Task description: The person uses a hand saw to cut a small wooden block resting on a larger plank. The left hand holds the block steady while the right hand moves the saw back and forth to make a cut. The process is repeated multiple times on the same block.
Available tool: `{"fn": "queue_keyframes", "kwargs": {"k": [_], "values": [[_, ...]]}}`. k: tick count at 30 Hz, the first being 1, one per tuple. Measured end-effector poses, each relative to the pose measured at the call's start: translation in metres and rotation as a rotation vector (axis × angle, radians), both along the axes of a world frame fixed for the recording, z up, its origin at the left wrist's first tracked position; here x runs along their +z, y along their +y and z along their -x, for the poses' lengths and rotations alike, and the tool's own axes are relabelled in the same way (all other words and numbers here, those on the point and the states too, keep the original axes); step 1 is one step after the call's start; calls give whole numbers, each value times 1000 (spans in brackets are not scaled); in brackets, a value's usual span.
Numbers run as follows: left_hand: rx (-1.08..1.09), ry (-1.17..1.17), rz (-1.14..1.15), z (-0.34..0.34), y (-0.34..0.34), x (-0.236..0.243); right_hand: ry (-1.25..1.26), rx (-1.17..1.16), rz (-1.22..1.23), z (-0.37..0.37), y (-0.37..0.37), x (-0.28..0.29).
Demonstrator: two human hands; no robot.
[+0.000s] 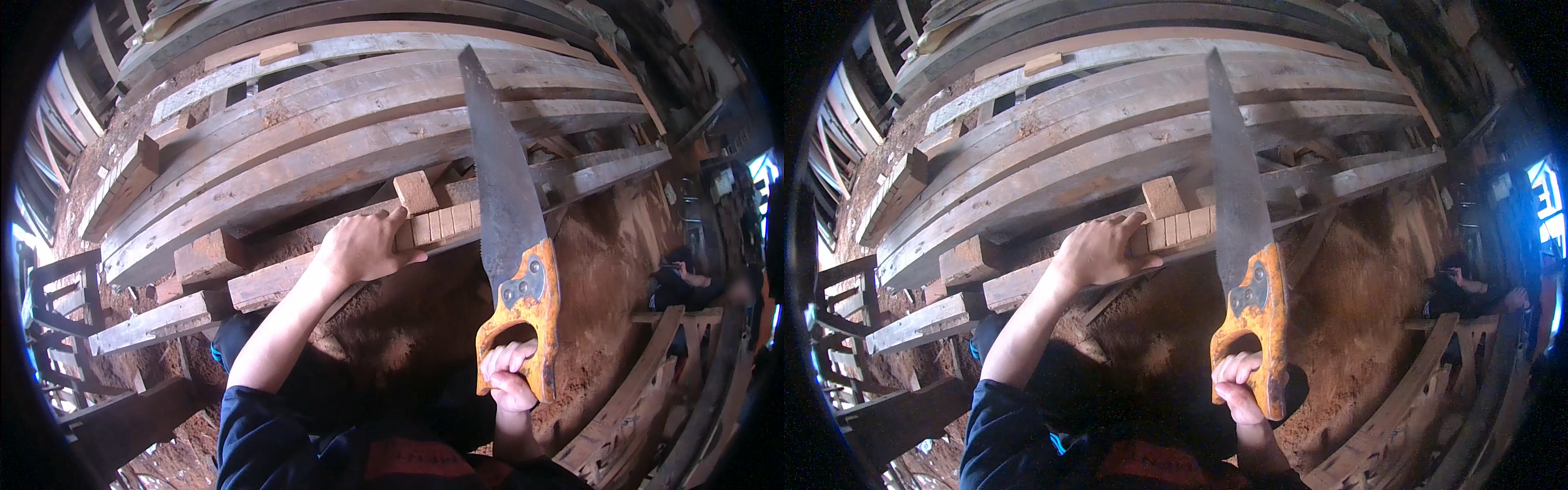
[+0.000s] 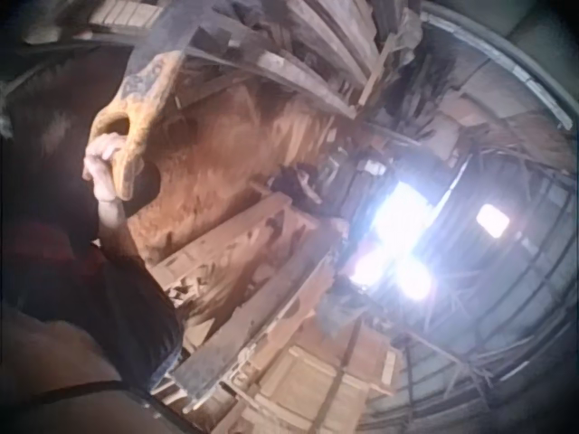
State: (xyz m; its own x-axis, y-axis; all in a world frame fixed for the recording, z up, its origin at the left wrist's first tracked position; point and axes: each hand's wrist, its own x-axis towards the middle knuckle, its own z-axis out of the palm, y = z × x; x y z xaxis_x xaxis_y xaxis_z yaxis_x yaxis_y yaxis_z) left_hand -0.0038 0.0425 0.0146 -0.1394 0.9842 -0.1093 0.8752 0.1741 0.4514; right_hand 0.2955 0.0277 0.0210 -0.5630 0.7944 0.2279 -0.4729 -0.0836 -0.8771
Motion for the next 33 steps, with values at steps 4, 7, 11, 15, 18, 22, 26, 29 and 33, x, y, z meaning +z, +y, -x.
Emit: {"fn": "queue_keyframes", "kwargs": {"k": [4, 7, 11, 15, 18, 22, 26, 29, 33], "values": [[12, 13, 47, -1, -2, 4, 37, 79, 52, 4, -9, 3], [13, 2, 25, 0, -3, 0, 47, 118, 46, 10, -14, 2], [9, 75, -43, -3, -7, -1, 30, 126, 53, 13, -19, -3], [37, 103, -158, -9, -11, -13, 18, 112, 74, 16, -21, -3], [49, 105, -162, -11, -12, -13, 30, 108, 79, 17, -21, -5], [68, 159, -257, -14, -15, -27, 4, 81, 64, 17, -20, -7], [46, 87, -118, -11, -14, -12, -31, 63, 86, 16, -20, -6], [46, 73, -108, -11, -14, -9, -26, 70, 103, 17, -21, -5], [45, 55, -94, -10, -12, -9, -67, 69, 89, 16, -23, -4]]}}
